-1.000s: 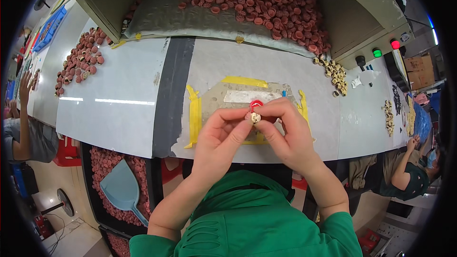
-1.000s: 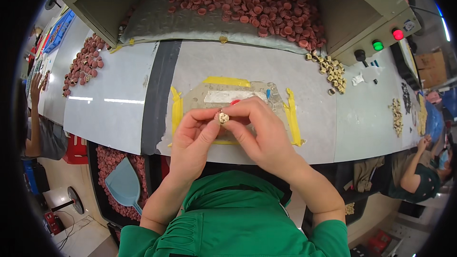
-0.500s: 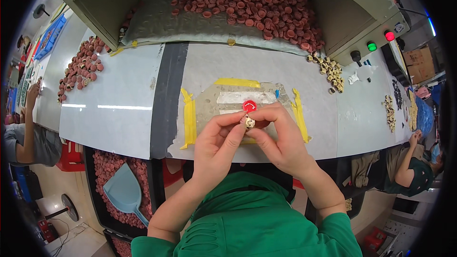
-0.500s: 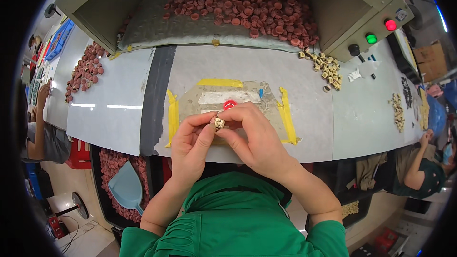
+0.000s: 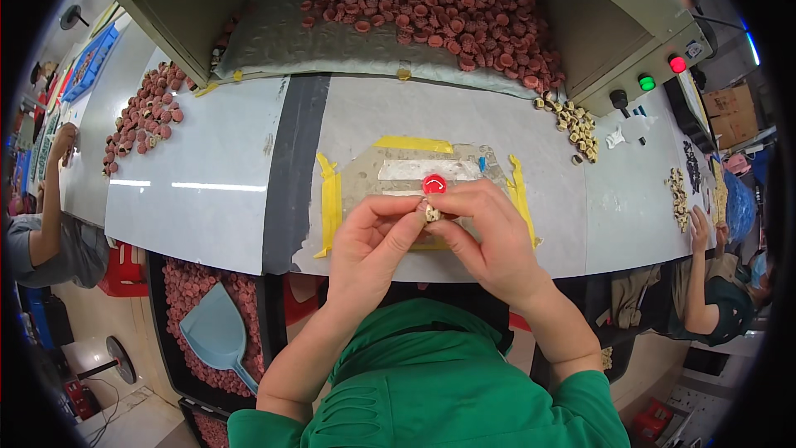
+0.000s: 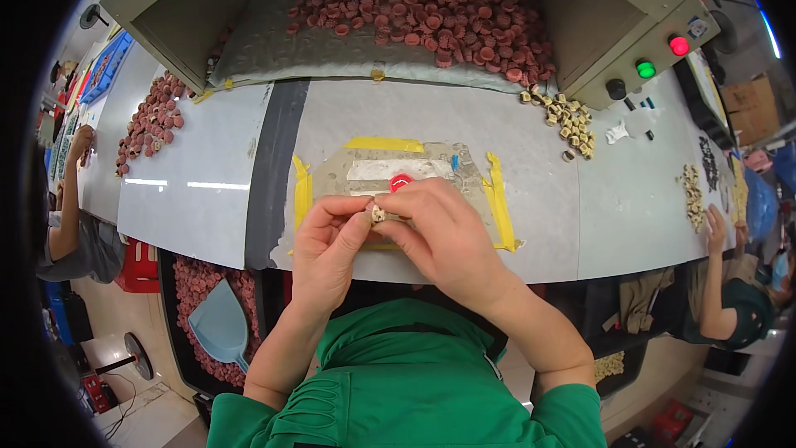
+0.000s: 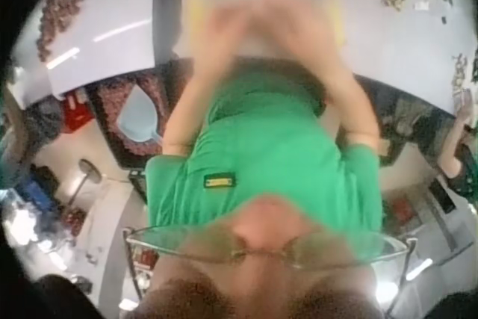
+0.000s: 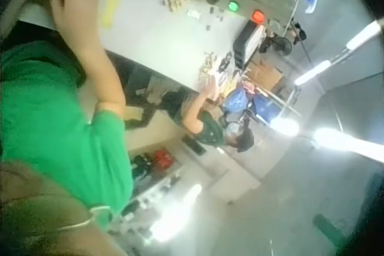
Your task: Applying glue to small toy components and attaching them to a central part on a workspace template.
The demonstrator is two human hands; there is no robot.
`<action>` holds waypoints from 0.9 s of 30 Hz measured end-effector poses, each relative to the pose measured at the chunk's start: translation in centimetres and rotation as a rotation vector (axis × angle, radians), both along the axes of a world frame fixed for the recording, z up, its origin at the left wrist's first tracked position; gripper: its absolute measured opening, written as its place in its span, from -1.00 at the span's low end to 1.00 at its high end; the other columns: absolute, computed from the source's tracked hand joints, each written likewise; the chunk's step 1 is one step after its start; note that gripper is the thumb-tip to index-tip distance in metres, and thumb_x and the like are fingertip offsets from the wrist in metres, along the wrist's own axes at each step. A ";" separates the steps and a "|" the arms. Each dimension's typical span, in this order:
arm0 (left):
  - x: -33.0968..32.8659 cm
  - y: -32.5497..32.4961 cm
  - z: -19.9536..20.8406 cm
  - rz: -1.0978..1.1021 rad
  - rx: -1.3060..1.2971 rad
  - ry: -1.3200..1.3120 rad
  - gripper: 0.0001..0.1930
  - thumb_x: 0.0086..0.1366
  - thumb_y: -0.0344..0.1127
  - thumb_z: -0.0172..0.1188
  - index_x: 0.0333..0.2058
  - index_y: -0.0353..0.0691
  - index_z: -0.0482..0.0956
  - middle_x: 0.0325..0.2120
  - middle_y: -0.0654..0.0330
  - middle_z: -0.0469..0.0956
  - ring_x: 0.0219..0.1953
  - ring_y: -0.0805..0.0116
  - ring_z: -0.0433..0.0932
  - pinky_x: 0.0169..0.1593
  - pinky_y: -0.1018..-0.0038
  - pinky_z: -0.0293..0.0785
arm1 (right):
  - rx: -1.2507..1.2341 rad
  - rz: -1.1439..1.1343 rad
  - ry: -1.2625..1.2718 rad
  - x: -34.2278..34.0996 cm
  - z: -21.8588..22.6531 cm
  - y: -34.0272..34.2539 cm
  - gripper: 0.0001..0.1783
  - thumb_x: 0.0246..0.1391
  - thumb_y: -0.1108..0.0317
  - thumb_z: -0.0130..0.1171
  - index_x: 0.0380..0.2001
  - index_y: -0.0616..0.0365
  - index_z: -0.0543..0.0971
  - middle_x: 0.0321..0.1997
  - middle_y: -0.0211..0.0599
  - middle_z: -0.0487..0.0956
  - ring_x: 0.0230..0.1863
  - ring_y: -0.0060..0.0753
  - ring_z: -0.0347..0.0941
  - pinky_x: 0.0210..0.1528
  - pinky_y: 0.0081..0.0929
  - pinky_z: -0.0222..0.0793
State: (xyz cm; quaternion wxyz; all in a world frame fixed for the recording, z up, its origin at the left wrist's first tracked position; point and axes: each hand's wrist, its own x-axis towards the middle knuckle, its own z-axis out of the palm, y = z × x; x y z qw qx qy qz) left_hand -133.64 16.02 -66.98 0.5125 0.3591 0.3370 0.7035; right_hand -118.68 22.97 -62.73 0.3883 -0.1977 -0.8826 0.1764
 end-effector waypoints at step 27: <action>66.9 -7.1 13.7 -0.422 -0.229 0.065 -0.54 0.42 -0.21 -0.10 0.21 -0.24 0.13 -0.15 0.12 0.50 -0.16 0.47 0.51 -0.07 0.55 0.44 | -0.405 0.060 0.038 69.7 11.2 -8.2 -0.73 0.01 0.45 0.19 -0.16 0.17 0.49 -0.23 -0.28 0.49 -0.17 -0.31 0.44 -0.08 -0.39 0.35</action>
